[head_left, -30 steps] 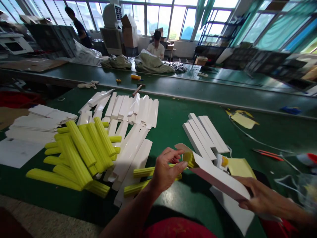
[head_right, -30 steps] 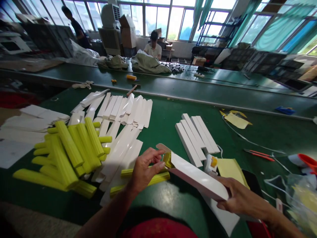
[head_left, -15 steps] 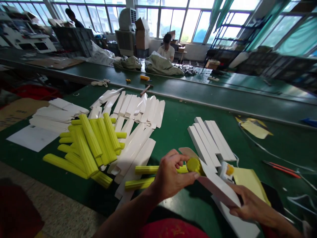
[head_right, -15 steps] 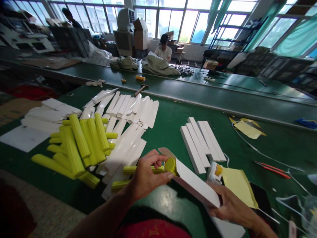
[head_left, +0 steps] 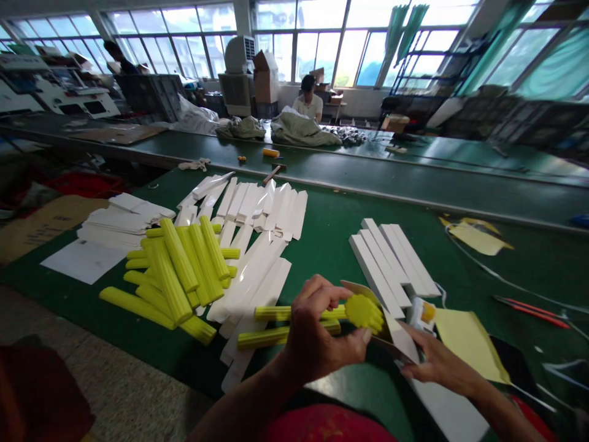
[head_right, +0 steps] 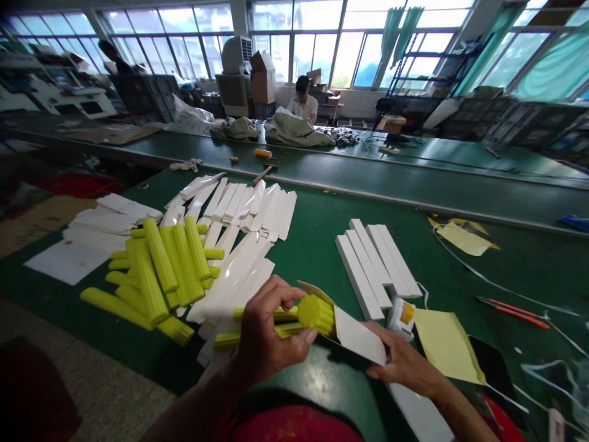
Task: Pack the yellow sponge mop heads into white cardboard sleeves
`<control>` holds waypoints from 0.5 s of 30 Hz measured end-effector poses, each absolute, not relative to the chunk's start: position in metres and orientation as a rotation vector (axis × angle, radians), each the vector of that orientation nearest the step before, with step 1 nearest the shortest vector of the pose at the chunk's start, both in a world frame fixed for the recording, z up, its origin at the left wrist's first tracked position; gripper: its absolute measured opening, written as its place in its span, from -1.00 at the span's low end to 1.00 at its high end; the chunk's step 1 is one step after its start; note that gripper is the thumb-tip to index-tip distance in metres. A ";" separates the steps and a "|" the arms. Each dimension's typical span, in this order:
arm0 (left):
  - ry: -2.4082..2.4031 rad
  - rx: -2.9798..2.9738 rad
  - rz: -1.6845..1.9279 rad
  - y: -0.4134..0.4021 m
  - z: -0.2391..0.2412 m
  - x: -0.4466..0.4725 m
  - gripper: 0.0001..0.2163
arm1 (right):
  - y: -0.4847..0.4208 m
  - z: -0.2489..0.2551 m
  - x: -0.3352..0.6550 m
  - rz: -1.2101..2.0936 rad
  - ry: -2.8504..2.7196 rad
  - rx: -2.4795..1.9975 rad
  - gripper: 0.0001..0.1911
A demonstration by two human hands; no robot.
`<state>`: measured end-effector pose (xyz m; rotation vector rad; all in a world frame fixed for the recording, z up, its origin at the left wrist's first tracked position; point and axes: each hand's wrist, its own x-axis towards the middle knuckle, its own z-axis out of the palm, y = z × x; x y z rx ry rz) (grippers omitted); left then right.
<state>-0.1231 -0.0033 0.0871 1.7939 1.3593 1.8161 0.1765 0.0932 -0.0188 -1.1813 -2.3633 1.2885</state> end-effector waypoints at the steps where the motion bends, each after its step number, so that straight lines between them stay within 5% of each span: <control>1: 1.360 1.820 1.844 -0.004 0.091 -0.125 -0.68 | 0.095 -0.021 0.178 1.287 -2.361 -1.172 -0.24; 15: 1.163 1.387 1.592 0.002 0.072 -0.131 -0.44 | 0.088 -0.023 0.160 1.341 -2.331 -1.151 -0.47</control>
